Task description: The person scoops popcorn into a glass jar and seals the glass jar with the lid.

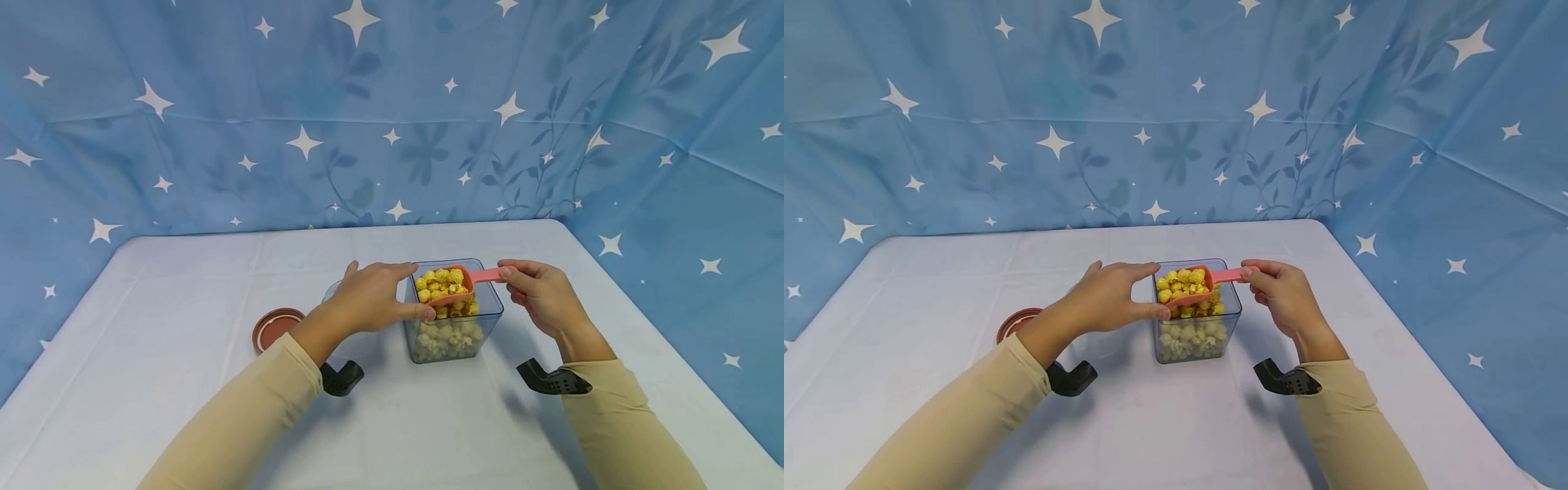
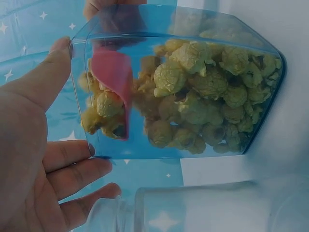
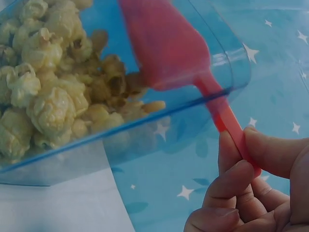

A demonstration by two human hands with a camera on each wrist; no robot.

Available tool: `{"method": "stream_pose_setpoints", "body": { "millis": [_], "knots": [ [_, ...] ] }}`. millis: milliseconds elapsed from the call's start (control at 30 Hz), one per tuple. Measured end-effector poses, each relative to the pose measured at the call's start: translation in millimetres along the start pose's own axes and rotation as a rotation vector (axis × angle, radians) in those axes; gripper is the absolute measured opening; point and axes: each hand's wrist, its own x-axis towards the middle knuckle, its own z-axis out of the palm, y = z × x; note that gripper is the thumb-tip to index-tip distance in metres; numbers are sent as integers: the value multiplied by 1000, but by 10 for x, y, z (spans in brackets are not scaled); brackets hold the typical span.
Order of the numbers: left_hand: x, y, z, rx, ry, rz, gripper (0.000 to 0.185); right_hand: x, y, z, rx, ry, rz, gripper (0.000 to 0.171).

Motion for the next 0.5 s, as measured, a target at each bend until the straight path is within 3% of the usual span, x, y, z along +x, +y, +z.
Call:
{"method": "stream_pose_setpoints", "body": {
  "millis": [200, 500],
  "knots": [
    [7, -2, -7, -19, -1, -3, 87, -4, -2, -59, 65, 6, -9, 8],
    [21, 2, -7, -22, -12, -20, 89, -16, -20, -129, 125, 8, -1, 8]
  ]
}}
